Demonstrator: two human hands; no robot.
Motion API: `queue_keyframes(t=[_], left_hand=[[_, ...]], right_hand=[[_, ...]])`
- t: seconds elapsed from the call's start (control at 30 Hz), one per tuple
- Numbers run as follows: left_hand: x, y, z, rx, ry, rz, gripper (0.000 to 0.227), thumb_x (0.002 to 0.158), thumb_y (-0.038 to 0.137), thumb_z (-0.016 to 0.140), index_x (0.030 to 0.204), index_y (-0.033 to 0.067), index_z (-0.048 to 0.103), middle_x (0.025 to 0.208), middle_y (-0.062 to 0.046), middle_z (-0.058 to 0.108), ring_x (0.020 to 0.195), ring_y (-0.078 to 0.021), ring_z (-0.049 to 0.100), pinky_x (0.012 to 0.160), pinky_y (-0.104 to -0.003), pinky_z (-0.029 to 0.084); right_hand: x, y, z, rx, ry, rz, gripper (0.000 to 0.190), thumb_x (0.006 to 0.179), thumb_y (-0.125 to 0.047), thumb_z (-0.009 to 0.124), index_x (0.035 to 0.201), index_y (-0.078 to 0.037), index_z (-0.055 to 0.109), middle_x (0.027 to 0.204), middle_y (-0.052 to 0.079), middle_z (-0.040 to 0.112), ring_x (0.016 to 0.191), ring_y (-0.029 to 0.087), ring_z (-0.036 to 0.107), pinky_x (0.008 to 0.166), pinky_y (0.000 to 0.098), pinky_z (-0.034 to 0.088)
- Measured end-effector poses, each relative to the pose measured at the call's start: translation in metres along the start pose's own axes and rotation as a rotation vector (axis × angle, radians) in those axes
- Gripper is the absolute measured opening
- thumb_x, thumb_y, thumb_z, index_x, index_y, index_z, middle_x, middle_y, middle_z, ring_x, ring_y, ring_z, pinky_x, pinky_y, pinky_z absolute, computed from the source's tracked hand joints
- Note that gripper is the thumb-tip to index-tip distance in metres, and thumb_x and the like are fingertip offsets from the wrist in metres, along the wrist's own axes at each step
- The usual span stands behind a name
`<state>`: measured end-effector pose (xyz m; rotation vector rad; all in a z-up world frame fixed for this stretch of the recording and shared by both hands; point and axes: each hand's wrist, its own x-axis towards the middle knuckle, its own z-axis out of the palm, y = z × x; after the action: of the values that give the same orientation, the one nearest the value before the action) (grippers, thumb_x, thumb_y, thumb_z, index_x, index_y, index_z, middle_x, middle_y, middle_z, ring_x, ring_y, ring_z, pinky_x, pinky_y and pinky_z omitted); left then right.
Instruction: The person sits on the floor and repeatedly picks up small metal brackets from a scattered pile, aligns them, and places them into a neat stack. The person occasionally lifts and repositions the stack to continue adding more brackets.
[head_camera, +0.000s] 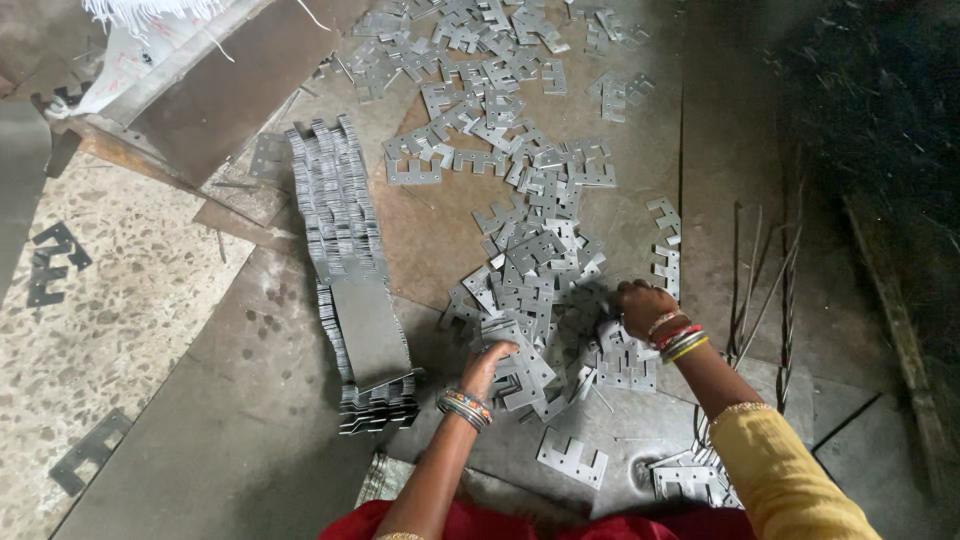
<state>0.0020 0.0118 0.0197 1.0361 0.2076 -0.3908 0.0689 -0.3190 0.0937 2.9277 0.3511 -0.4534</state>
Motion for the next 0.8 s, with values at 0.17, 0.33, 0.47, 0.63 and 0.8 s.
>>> queue_keyframes(t=[0.17,0.33,0.47,0.63,0.8], left_hand=[[-0.007,0.015,0.008,0.056,-0.002,0.084,0.035,0.083,0.028,0.080,0.106,0.0018,0.078,0.100,-0.004,0.076,0.089,-0.0151,0.070,0.079,-0.034,0.056],[-0.013,0.037,0.019,-0.232,0.006,-0.249,0.058,0.081,0.049,0.074,0.124,0.0091,0.070,0.116,-0.005,0.073,0.100,-0.0172,0.069,0.087,-0.037,0.056],[-0.017,0.034,0.018,-0.248,-0.033,-0.310,0.055,0.084,0.047,0.072,0.125,0.0112,0.071,0.117,-0.004,0.075,0.104,-0.0166,0.069,0.093,-0.036,0.053],[-0.017,0.023,0.013,-0.035,-0.042,-0.167,0.038,0.084,0.031,0.075,0.114,0.0064,0.078,0.113,-0.003,0.076,0.105,-0.0160,0.069,0.095,-0.034,0.053],[-0.010,0.024,0.016,-0.089,-0.021,-0.121,0.038,0.084,0.030,0.077,0.112,0.0039,0.078,0.113,-0.004,0.077,0.104,-0.0154,0.071,0.094,-0.034,0.055]], right_hand=[[-0.048,-0.022,-0.064,0.074,0.106,-0.027,0.048,0.086,-0.004,0.055,0.131,-0.019,0.063,0.117,0.010,0.069,0.105,0.030,0.070,0.085,0.0438,0.060],[-0.096,-0.046,-0.093,0.211,0.688,-0.457,0.039,0.078,-0.016,0.067,0.117,-0.015,0.065,0.112,0.008,0.068,0.096,0.031,0.067,0.079,0.0470,0.058],[-0.066,-0.029,-0.053,0.135,0.459,-0.111,0.045,0.078,-0.012,0.067,0.122,-0.009,0.061,0.121,0.012,0.065,0.107,0.033,0.065,0.085,0.0428,0.057],[-0.028,0.011,0.023,0.026,0.364,-0.188,0.083,0.056,0.000,0.060,0.137,-0.014,0.056,0.135,0.020,0.062,0.104,0.039,0.069,0.080,0.0476,0.059],[-0.054,0.000,0.019,0.037,-0.028,0.102,0.034,0.092,-0.012,0.055,0.125,-0.011,0.064,0.109,0.018,0.075,0.085,0.032,0.076,0.074,0.0435,0.060]])
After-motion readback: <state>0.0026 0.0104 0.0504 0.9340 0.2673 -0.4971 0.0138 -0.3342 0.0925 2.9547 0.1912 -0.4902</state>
